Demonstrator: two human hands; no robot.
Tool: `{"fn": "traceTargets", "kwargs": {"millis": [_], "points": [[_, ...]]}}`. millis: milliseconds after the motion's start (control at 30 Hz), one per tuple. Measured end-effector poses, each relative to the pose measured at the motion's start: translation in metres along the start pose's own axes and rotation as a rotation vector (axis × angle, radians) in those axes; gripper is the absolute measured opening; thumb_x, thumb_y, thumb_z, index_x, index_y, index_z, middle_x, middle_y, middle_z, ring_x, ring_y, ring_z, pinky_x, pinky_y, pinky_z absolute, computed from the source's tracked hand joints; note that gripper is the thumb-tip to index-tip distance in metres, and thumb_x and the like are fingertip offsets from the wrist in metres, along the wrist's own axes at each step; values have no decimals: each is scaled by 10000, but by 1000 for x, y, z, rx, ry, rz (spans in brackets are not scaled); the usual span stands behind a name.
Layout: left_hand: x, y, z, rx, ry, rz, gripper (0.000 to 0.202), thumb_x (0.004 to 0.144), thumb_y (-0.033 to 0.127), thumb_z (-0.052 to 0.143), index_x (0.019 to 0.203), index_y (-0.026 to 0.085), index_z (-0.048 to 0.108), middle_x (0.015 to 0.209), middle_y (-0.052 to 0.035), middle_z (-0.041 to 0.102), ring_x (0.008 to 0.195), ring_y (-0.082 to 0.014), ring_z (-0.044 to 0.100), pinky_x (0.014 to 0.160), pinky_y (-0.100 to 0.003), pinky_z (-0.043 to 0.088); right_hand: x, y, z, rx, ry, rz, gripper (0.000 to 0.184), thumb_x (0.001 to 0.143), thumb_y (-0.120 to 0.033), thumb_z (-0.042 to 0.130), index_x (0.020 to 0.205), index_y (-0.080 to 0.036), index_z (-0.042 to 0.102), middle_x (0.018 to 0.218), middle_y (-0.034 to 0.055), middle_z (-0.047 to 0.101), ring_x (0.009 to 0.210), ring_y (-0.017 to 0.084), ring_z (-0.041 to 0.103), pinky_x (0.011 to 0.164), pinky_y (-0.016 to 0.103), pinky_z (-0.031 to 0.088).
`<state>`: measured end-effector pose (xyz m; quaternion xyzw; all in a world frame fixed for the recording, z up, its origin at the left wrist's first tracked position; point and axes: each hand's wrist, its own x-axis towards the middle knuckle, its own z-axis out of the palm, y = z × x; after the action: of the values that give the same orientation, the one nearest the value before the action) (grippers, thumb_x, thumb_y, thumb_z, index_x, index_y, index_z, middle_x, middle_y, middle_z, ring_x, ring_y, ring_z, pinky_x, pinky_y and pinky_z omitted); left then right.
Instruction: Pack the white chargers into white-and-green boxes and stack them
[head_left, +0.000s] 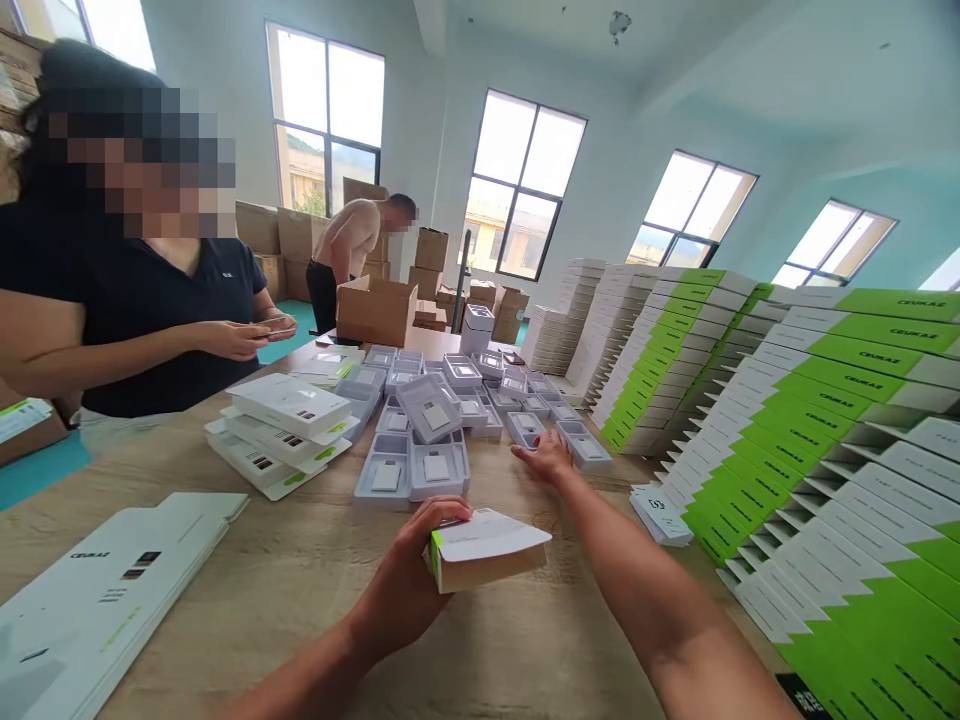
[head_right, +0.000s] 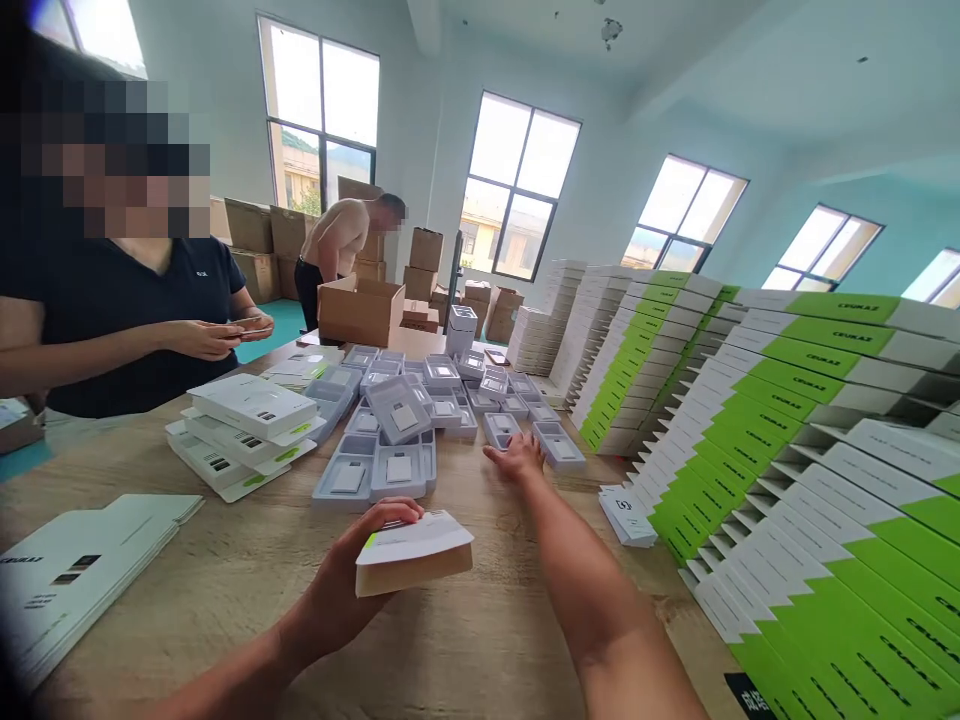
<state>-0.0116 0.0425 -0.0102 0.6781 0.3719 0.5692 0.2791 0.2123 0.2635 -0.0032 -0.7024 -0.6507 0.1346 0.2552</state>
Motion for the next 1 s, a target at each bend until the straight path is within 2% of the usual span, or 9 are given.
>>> {"fn": "traceTargets", "kwargs": {"millis": [133, 267, 333, 400, 467, 533, 700, 833, 1000], "points": [[2, -7, -1, 11, 37, -7, 352, 776, 118, 694, 1104, 230, 629, 1144, -94, 692, 1109, -247, 657, 966, -370, 518, -25, -1, -7, 62, 11, 6, 355, 929, -356, 664, 1218, -155, 617, 1206, 121, 659, 1079, 257, 646, 963, 454, 519], [3, -14, -2, 58, 90, -14, 346, 770, 121, 689, 1094, 229, 636, 1157, -89, 692, 1112, -247, 658, 977, -390, 519, -111, 28, -55, 167, -2, -68, 500, 857, -432, 622, 1279, -176, 544, 993, 77, 713, 858, 254, 690, 802, 383, 564], [3, -14, -2, 87, 103, 11, 377, 749, 90, 670, 1099, 229, 643, 1158, -82, 695, 1115, -242, 659, 978, -384, 521, -168, 48, -93, 333, -24, -225, 550, 827, -447, 629, 1310, -207, 523, 1073, 81, 714, 902, 263, 694, 777, 373, 576], [3, -14, -1, 103, 100, 36, 394, 734, 65, 647, 1094, 226, 652, 1152, -79, 697, 1116, -238, 660, 974, -378, 525, -220, 62, -131, 473, -66, -358, 549, 810, -354, 645, 1337, -248, 530, 1266, 117, 677, 1077, 294, 683, 844, 383, 582], [3, -13, 1, 109, 90, 54, 368, 741, 70, 638, 1076, 221, 662, 1139, -84, 700, 1108, -239, 663, 970, -380, 530, -261, 64, -160, 489, -102, -443, 609, 761, -251, 668, 1357, -278, 546, 1372, 121, 634, 1202, 318, 643, 910, 395, 578], [1, -12, 5, 124, 82, 75, 328, 764, 92, 631, 1065, 215, 669, 1133, -94, 702, 1104, -242, 662, 973, -390, 531, -287, 54, -175, 430, -105, -464, 679, 703, -182, 684, 1362, -292, 561, 1354, 113, 652, 1181, 321, 659, 902, 391, 591], [-7, -11, 10, 181, 67, 129, 313, 768, 118, 637, 1059, 225, 678, 1136, -87, 699, 1102, -243, 646, 988, -407, 528, -310, 9, -160, 254, 14, -351, 617, 676, -207, 710, 1279, -282, 602, 1090, 75, 740, 855, 257, 729, 735, 348, 622], [-11, -6, 4, 237, 98, 167, 304, 776, 119, 619, 1053, 232, 671, 1129, -79, 692, 1092, -242, 643, 989, -413, 526, -321, -9, -146, 199, 128, -344, 670, 675, -250, 721, 1327, -261, 564, 1169, 100, 701, 967, 277, 714, 838, 378, 607], [-15, 8, -2, 280, 58, 206, 291, 790, 129, 628, 1066, 217, 658, 1136, -91, 682, 1088, -239, 649, 975, -391, 534, -334, -7, -161, 166, 88, -325, 680, 696, -269, 717, 1353, -262, 541, 1229, 104, 675, 1023, 290, 694, 876, 402, 589]]}}
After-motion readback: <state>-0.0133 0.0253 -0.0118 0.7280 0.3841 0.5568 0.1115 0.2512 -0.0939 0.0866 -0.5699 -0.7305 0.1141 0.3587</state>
